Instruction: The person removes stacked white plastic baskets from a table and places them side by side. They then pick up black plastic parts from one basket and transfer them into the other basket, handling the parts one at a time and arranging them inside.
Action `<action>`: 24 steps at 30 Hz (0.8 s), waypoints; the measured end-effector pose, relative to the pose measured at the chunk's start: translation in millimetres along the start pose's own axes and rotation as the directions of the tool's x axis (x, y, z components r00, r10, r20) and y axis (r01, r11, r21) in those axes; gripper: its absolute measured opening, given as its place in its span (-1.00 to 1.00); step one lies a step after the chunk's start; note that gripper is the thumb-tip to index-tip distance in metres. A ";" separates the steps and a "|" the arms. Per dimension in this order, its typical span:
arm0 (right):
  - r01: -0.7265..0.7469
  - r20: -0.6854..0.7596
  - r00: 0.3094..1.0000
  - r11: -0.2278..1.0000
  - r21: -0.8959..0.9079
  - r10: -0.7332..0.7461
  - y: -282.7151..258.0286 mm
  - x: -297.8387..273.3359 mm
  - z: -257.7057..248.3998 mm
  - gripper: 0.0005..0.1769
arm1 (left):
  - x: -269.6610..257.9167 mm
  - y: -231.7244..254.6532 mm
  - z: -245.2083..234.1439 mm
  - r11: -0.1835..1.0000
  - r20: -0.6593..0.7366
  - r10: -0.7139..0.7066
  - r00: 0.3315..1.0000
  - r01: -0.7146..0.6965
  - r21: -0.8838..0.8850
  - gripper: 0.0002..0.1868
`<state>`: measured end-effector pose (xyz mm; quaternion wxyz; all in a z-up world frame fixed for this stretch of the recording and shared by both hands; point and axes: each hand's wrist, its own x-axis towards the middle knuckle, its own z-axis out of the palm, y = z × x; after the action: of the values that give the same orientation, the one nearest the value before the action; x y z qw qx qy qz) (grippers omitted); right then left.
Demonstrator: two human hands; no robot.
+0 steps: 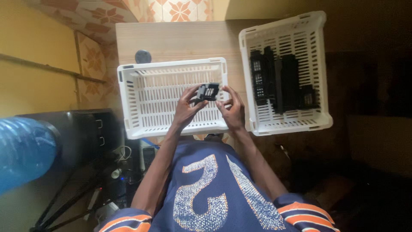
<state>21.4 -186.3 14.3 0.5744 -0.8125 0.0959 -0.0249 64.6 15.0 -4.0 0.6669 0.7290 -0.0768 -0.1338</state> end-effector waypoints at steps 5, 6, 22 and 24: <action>-0.195 0.129 0.978 0.930 0.312 0.162 -8.8 24.2 20.9 -0.59 | 18.1 24.6 -49.2 0.964 0.302 -0.235 0.924 0.262 -0.051 -0.02; -0.147 0.110 0.987 0.926 0.348 0.115 -10.3 25.5 25.5 -0.65 | 22.4 30.7 -58.5 0.975 0.384 -0.190 0.903 0.221 -0.038 0.01; -0.046 -0.510 0.857 0.973 -0.225 -0.077 -85.5 54.8 80.8 -0.66 | 98.2 60.1 -84.9 0.965 0.634 0.052 0.772 -0.201 0.166 -0.01; -0.078 -0.496 0.868 0.979 -0.188 -0.027 -81.5 56.5 76.7 -0.70 | 98.8 56.0 -81.8 0.959 0.607 0.046 0.794 -0.206 0.197 -0.06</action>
<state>98.7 -99.2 60.8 0.4452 -0.8316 0.2529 -0.2151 186.8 58.6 48.5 0.5178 0.7219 -0.3475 -0.3001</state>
